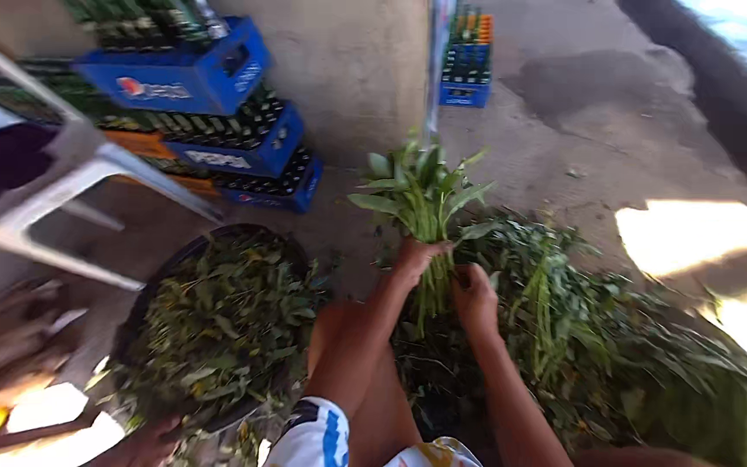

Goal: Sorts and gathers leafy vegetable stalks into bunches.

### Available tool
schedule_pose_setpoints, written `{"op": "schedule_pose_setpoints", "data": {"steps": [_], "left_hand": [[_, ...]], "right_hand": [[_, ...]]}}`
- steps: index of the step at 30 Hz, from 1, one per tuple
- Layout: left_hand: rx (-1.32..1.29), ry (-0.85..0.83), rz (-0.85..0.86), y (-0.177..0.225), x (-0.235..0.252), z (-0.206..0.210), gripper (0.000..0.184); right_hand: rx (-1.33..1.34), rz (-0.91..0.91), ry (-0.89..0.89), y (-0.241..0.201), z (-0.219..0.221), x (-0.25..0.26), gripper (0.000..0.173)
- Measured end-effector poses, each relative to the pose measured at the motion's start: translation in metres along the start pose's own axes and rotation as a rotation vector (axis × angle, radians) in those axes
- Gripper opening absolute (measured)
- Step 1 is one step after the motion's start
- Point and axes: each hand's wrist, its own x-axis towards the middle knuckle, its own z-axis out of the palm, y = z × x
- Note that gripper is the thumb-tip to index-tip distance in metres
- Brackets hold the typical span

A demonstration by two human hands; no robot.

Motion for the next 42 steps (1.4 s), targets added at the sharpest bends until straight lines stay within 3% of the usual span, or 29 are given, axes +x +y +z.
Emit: {"op": "schedule_pose_setpoints", "data": {"steps": [4,8,12,19,27,30,33,35,37,38,40,42], "left_hand": [[0.086,0.038,0.048,0.013,-0.005,-0.011,0.043],[0.155,0.005,0.105,0.023,-0.004,-0.032,0.042],[0.198,-0.088,0.072,0.029,-0.008,-0.047,0.048],[0.136,-0.036,0.022,0.022,-0.001,-0.053,0.047],[0.075,-0.002,-0.019,0.02,0.003,-0.052,0.045],[-0.008,0.093,-0.015,0.023,0.002,-0.053,0.042],[-0.095,0.288,-0.036,0.032,0.008,-0.064,0.041],[-0.149,0.405,-0.011,0.033,0.016,-0.076,0.044],[-0.149,0.452,0.009,0.033,0.022,-0.082,0.044],[-0.122,0.443,0.011,0.032,0.023,-0.081,0.044],[0.011,0.359,0.01,0.03,0.02,-0.074,0.043],[0.178,0.2,-0.014,0.029,0.013,-0.062,0.043]], "right_hand": [[0.092,0.003,-0.067,-0.009,0.007,0.008,0.025],[0.72,0.208,-0.277,-0.007,0.017,0.018,0.046],[0.953,0.284,-0.38,-0.017,0.025,0.032,0.051],[1.185,0.414,-0.049,-0.042,0.047,0.05,0.017],[1.34,0.368,0.057,-0.039,0.051,0.049,0.022],[1.432,0.389,0.121,-0.041,0.05,0.041,0.04],[1.245,0.404,0.012,-0.03,0.044,0.025,0.042],[0.683,0.312,-0.059,-0.006,0.039,0.009,0.024],[0.097,0.217,-0.339,0.028,0.027,-0.001,0.038],[-0.026,0.207,-0.458,0.043,0.025,-0.002,0.051],[-0.049,0.137,-0.463,0.058,0.022,-0.003,0.056],[0.105,0.059,-0.366,0.044,0.015,0.0,0.055]]}}
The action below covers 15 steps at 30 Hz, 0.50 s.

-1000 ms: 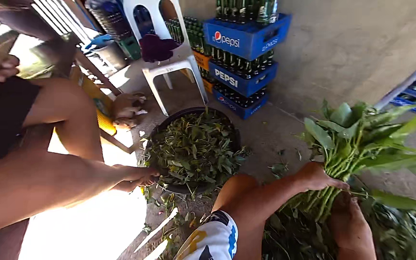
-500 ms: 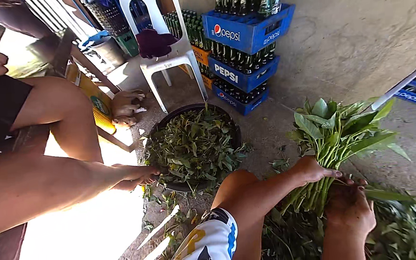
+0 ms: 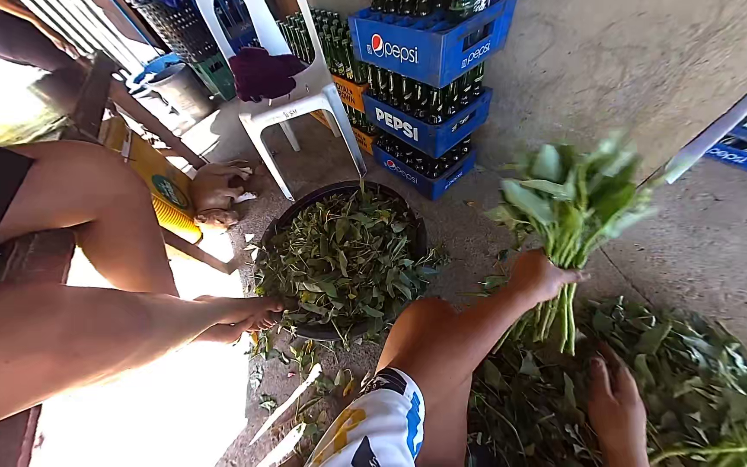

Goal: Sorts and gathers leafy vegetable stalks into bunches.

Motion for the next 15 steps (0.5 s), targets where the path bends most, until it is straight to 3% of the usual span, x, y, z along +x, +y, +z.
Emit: {"op": "schedule_pose_setpoints", "data": {"steps": [3,7,9,12,15], "left_hand": [[0.053,-0.215,-0.005,-0.002,-0.011,0.018,0.046],[-0.062,-0.217,-0.052,-0.008,-0.009,0.022,0.048],[-0.118,-0.253,-0.067,-0.029,0.003,0.024,0.052],[-0.339,-0.32,-0.118,-0.02,-0.004,0.026,0.028],[-0.468,-0.198,-0.131,-0.004,-0.01,0.028,0.02]], "right_hand": [[0.218,-0.094,0.013,-0.027,-0.006,0.0,0.05],[0.364,0.014,0.027,-0.039,-0.006,-0.014,0.037],[0.431,-0.007,0.034,-0.04,-0.008,-0.022,0.04],[0.451,-0.104,0.116,-0.045,-0.003,-0.029,0.038],[0.457,-0.092,0.259,-0.045,0.009,-0.025,0.033]]}}
